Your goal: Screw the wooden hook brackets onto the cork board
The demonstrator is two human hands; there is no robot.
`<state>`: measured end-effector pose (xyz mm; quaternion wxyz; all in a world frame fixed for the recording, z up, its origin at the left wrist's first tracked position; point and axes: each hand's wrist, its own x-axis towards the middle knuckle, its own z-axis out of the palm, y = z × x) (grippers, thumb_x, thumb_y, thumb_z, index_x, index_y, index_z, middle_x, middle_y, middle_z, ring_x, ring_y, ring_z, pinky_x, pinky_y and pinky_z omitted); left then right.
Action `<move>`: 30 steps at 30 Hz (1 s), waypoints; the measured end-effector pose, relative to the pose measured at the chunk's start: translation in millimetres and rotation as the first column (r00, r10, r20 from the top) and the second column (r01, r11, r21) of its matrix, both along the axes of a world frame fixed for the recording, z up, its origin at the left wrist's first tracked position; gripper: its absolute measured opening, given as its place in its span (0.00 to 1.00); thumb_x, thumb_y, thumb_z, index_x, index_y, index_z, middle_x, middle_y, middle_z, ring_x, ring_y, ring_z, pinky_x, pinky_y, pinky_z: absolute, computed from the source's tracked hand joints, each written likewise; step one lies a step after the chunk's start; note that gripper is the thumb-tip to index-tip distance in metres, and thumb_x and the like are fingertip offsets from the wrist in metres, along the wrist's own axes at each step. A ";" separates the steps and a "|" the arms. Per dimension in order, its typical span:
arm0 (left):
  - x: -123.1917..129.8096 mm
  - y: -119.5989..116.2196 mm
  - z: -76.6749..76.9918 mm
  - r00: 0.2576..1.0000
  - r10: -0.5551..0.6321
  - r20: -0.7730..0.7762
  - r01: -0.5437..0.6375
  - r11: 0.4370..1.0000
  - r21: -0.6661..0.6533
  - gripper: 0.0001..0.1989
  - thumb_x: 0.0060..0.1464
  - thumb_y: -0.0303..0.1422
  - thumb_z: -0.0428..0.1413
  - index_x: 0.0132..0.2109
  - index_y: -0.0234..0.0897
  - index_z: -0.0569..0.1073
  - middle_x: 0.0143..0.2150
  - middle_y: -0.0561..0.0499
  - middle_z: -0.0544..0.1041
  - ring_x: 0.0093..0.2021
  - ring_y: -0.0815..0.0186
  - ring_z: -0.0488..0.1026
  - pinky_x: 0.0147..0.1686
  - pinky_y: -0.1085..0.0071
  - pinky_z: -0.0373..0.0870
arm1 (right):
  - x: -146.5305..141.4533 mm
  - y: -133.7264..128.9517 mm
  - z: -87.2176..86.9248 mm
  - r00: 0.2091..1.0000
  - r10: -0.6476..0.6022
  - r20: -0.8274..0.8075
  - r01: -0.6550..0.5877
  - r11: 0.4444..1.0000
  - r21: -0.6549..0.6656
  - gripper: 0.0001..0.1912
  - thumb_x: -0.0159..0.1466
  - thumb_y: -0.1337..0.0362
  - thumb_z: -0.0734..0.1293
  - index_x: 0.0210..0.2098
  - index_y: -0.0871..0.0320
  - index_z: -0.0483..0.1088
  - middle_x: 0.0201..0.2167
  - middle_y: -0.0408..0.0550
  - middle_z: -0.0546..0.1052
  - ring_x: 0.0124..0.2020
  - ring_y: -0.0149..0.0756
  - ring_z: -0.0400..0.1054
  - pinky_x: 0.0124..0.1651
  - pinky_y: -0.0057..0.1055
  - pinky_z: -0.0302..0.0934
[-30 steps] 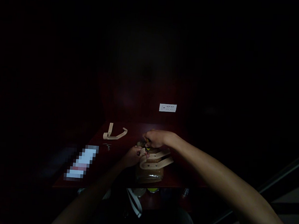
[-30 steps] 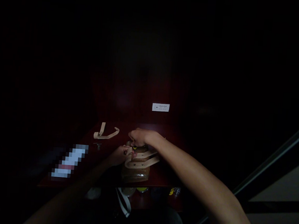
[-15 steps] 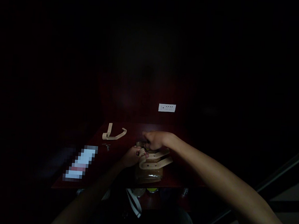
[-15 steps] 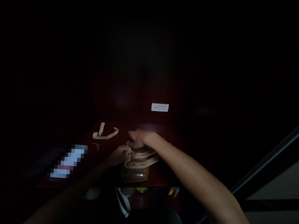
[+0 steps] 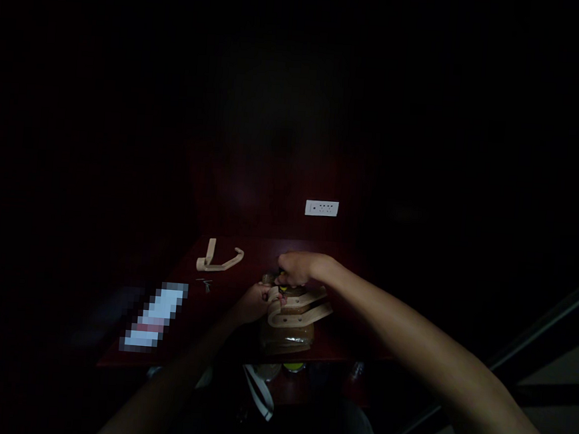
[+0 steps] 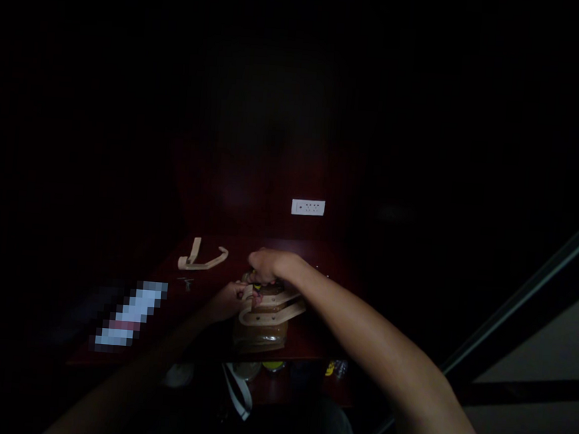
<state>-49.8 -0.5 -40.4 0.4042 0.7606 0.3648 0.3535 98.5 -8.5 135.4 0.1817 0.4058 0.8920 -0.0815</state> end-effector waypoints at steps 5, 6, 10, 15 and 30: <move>1.3 -0.2 1.2 1.000 0.013 0.007 -0.014 0.999 0.051 0.16 0.47 0.42 0.60 0.25 0.31 0.76 0.24 0.52 0.74 0.25 0.71 0.66 0.27 0.76 0.62 | 3.4 -0.6 -1.4 0.999 -0.022 -0.037 0.027 0.988 0.151 0.23 0.61 0.52 0.60 0.40 0.66 0.73 0.35 0.59 0.77 0.30 0.39 0.71 0.24 0.28 0.55; 1.5 -0.5 1.7 1.000 0.022 0.004 -0.023 0.998 0.056 0.16 0.47 0.42 0.60 0.26 0.31 0.76 0.24 0.51 0.74 0.26 0.71 0.66 0.27 0.77 0.62 | 4.6 -1.2 -1.2 0.998 -0.028 -0.052 0.036 0.987 0.159 0.24 0.60 0.51 0.62 0.44 0.66 0.71 0.38 0.60 0.77 0.32 0.40 0.71 0.24 0.28 0.55; 1.6 -1.8 3.3 1.000 0.030 0.002 -0.030 0.999 0.043 0.16 0.47 0.42 0.60 0.26 0.31 0.76 0.24 0.52 0.73 0.25 0.72 0.66 0.25 0.77 0.61 | 8.3 -4.2 0.1 0.993 0.000 -0.117 0.007 0.998 0.062 0.26 0.56 0.57 0.65 0.52 0.60 0.63 0.42 0.53 0.76 0.32 0.36 0.70 0.23 0.25 0.54; 0.4 -1.5 3.6 0.999 0.032 -0.016 -0.031 0.999 0.042 0.15 0.47 0.42 0.60 0.27 0.32 0.77 0.27 0.51 0.75 0.27 0.71 0.68 0.27 0.77 0.62 | 9.5 -1.7 -0.1 0.990 0.096 -0.105 -0.081 0.988 0.134 0.13 0.59 0.61 0.63 0.43 0.58 0.69 0.37 0.50 0.77 0.32 0.34 0.69 0.25 0.25 0.52; -0.7 2.0 -1.2 1.000 0.022 -0.021 -0.021 0.998 0.059 0.16 0.48 0.42 0.60 0.28 0.32 0.77 0.26 0.52 0.74 0.26 0.71 0.67 0.27 0.77 0.62 | 6.2 -10.6 4.2 0.998 -0.048 -0.034 0.051 0.995 0.089 0.29 0.56 0.60 0.66 0.55 0.63 0.60 0.46 0.58 0.75 0.36 0.40 0.72 0.25 0.27 0.56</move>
